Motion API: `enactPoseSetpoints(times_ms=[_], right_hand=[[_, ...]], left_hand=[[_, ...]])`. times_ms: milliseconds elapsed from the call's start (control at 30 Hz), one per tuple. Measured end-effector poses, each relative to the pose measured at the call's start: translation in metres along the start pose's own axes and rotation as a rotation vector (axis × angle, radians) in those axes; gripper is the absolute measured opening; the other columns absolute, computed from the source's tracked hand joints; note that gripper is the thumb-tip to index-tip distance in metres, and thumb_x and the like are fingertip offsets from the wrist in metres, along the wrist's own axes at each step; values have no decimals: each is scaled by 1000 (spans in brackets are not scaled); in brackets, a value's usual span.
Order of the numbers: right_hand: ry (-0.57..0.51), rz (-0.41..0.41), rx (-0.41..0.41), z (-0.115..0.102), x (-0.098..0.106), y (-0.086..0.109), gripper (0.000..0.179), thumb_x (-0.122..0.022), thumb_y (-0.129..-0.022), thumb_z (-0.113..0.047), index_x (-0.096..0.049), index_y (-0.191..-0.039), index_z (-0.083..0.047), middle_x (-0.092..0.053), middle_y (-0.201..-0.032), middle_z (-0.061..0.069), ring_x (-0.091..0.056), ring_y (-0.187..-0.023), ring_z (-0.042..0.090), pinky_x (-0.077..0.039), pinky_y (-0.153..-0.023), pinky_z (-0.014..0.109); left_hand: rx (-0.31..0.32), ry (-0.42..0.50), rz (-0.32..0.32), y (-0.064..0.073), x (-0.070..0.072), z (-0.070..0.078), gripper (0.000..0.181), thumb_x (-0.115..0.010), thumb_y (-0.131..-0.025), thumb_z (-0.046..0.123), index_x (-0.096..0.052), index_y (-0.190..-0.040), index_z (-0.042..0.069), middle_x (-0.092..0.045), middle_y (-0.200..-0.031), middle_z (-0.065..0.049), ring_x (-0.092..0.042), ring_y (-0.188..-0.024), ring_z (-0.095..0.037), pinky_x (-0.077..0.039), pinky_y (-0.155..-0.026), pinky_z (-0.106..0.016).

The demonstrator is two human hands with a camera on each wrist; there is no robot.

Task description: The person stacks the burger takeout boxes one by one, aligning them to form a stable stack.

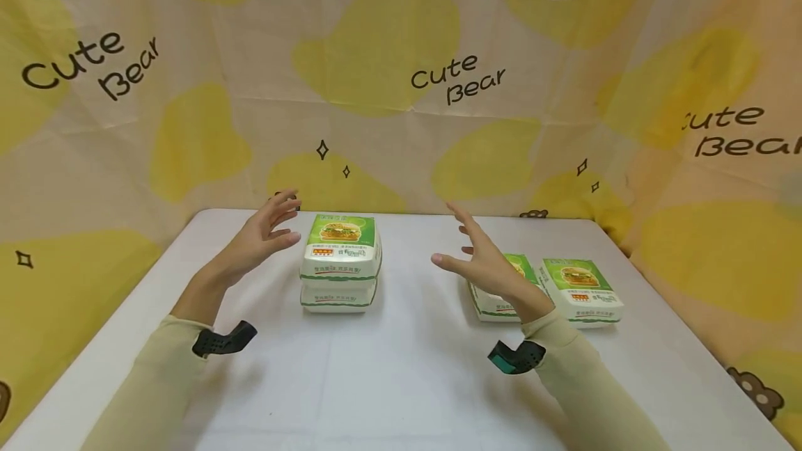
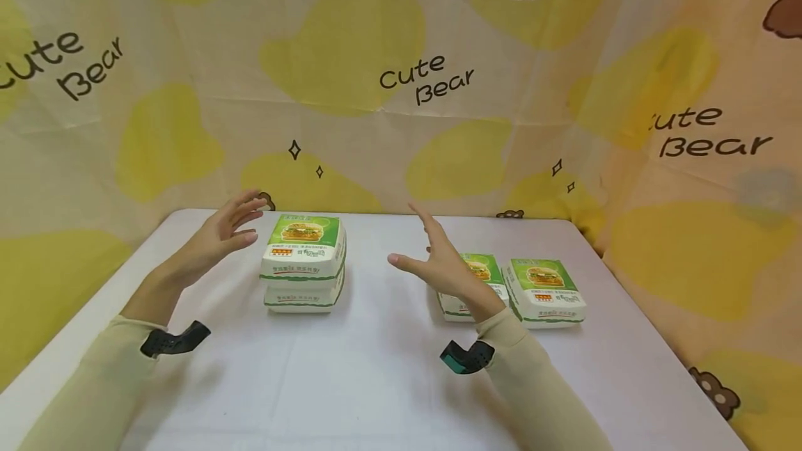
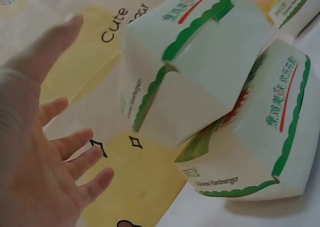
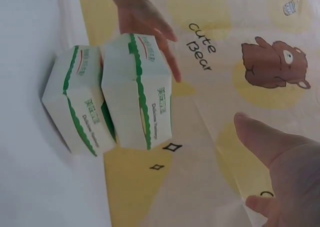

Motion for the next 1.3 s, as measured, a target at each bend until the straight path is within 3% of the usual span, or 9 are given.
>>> enactPoseSetpoints(times_ms=[233, 433, 533, 667, 767, 867, 967, 1133, 1300], right_hand=[[76, -21, -13, 22, 18, 12, 78, -69, -97, -26, -26, -161, -16, -19, -169, 15, -17, -154, 44, -25, -120, 67], [143, -29, -34, 27, 40, 7, 79, -69, -97, -29, -25, -161, -17, -18, -169, 14, -15, -156, 40, -19, -121, 69], [174, -74, -61, 34, 48, 12, 77, -70, -96, -31, -28, -159, -18, -18, -169, 14, -15, -155, 42, -20, -119, 71], [215, -152, -93, 47, 55, 20, 75, -71, -95, -35, -34, -157, -17, -15, -168, 19, -13, -154, 48, -21, -116, 74], [250, -198, -99, 53, 60, 23, 75, -73, -93, -36, -37, -155, -14, -18, -167, 22, -16, -153, 50, -22, -116, 74], [303, -228, -111, 58, 65, 24, 76, -74, -92, -38, -39, -153, -9, -26, -164, 24, -23, -150, 49, -24, -117, 72], [345, -244, -162, 65, 70, 25, 78, -76, -90, -37, -40, -152, -7, -34, -160, 26, -32, -146, 47, -28, -116, 69], [399, -290, -245, 73, 72, 27, 80, -79, -87, -40, -44, -150, -6, -42, -154, 28, -43, -135, 45, -35, -113, 67], [416, -322, -266, 75, 67, 30, 79, -79, -86, -42, -48, -150, -9, -29, -160, 32, -26, -146, 56, -26, -113, 74]], left_hand=[[-16, -4, 78, -1, -2, 1, 64, -55, -104, 17, -24, -160, 12, -34, -159, -21, -30, -149, -43, -30, -117, -69], [-30, -40, 89, -6, 6, 12, 60, -52, -106, 20, -27, -159, 13, -37, -158, -19, -34, -148, -39, -31, -117, -66], [-21, -30, 91, -5, 5, 11, 58, -51, -106, 22, -28, -159, 12, -38, -157, -18, -34, -148, -39, -38, -119, -37], [0, 5, 80, -3, 0, 7, 57, -49, -107, 23, -28, -158, 9, -36, -158, -18, -33, -148, -40, -37, -99, -2], [25, 9, 61, -3, -3, 6, 59, -49, -107, 23, -26, -159, 8, -33, -161, -18, -31, -149, -39, -39, -110, -13], [34, 5, 46, -4, -4, 5, 59, -49, -107, 24, -25, -159, 8, -32, -162, -18, -30, -150, -38, -34, -123, -41], [21, 12, 36, -6, -6, 6, 59, -49, -107, 23, -25, -159, 9, -31, -162, -18, -29, -150, -39, -26, -121, -63], [25, 16, 22, -6, -7, 6, 60, -49, -107, 24, -24, -160, 10, -30, -163, -18, -27, -152, -40, -23, -121, -65], [23, 14, 8, -5, -9, 4, 60, -49, -107, 23, -24, -160, 11, -27, -165, -17, -24, -152, -40, -22, -121, -67]])
Point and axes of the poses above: each hand's wrist, its own y-axis away from the middle knuckle, its own x-axis out of the back of the hand, z = x × y, the point moved 6 cm from there along -y, towards the middle knuckle
